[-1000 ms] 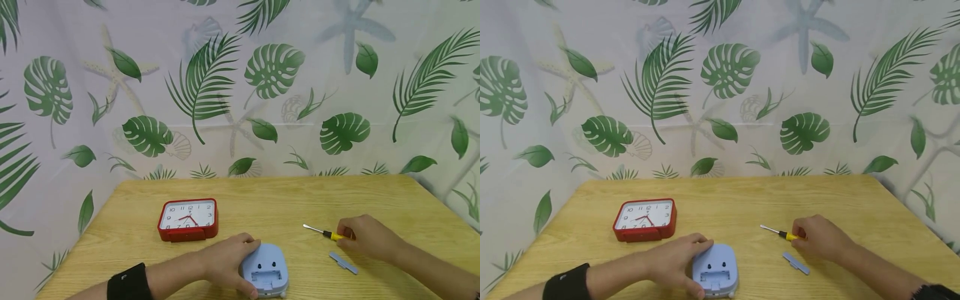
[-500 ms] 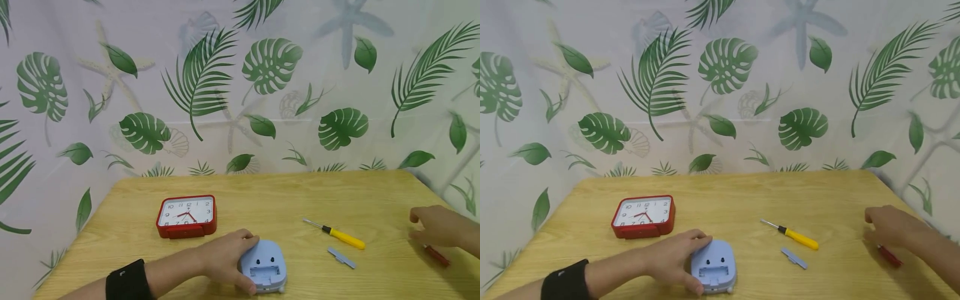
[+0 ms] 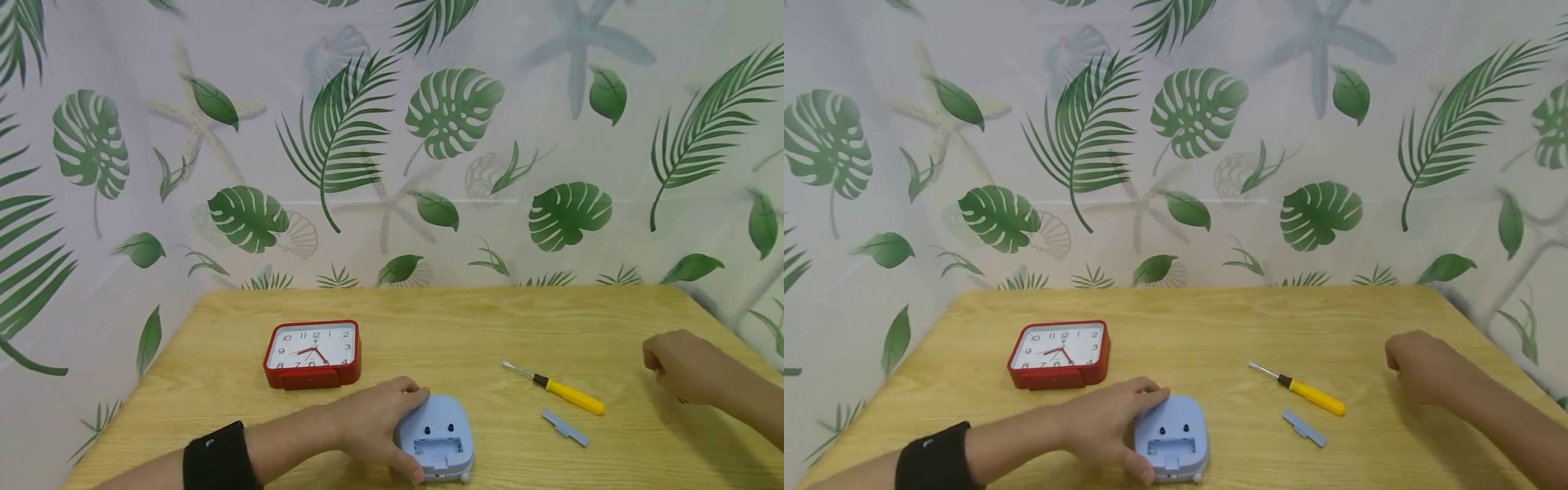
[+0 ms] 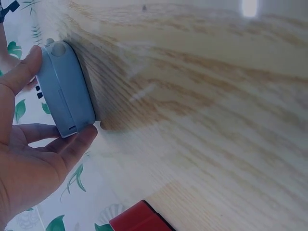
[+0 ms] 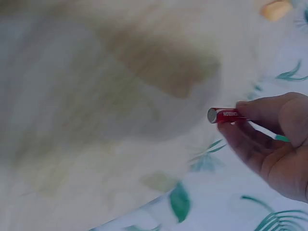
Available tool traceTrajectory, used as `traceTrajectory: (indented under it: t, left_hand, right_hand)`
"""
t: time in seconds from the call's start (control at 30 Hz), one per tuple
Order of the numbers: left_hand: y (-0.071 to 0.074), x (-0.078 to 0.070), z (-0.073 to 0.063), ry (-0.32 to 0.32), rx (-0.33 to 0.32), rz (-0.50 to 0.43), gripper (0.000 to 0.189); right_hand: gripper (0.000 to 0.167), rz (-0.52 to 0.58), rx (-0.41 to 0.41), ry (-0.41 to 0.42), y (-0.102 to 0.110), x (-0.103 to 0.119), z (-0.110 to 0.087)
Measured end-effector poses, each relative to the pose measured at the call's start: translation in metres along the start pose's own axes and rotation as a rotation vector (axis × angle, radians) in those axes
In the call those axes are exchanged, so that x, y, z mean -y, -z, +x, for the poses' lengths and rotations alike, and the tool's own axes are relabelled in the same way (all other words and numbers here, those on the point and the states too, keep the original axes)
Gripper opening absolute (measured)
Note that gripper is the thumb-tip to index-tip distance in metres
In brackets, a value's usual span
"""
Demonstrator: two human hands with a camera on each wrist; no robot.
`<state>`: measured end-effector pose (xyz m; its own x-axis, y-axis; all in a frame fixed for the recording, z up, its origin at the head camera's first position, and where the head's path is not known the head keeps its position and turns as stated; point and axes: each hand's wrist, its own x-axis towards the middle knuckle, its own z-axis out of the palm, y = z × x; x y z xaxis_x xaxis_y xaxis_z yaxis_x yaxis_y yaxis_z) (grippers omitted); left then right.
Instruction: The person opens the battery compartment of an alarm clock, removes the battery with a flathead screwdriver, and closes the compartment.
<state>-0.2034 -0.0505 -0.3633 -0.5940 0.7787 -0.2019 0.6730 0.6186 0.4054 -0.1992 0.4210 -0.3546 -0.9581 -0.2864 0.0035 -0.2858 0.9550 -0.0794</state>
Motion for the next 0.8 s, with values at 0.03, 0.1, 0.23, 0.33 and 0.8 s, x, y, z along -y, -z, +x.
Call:
traceTrajectory:
  t: [0.03, 0.1, 0.23, 0.33, 0.8]
  left_hand:
    - [0.000, 0.000, 0.000, -0.004, -0.001, 0.003, 0.099]
    - [-0.001, 0.000, 0.001, -0.011, -0.001, 0.011, 0.100]
    - [-0.001, 0.000, 0.001, -0.012, -0.003, 0.009, 0.100]
    - [0.000, -0.001, 0.001, 0.001, -0.008, -0.002, 0.100]
    - [0.001, 0.000, 0.001, 0.001, 0.000, -0.017, 0.098]
  right_hand:
    - [0.018, 0.008, -0.011, 0.009, 0.003, 0.007, 0.006]
    - [0.011, 0.031, -0.036, 0.025, 0.009, 0.022, 0.017]
    - [0.011, 0.080, -0.111, 0.059, 0.014, 0.051, 0.038]
    - [0.014, 0.114, -0.159, 0.078, 0.011, 0.067, 0.051]
    - [0.019, 0.195, -0.082, 0.102, -0.006, 0.079, 0.060]
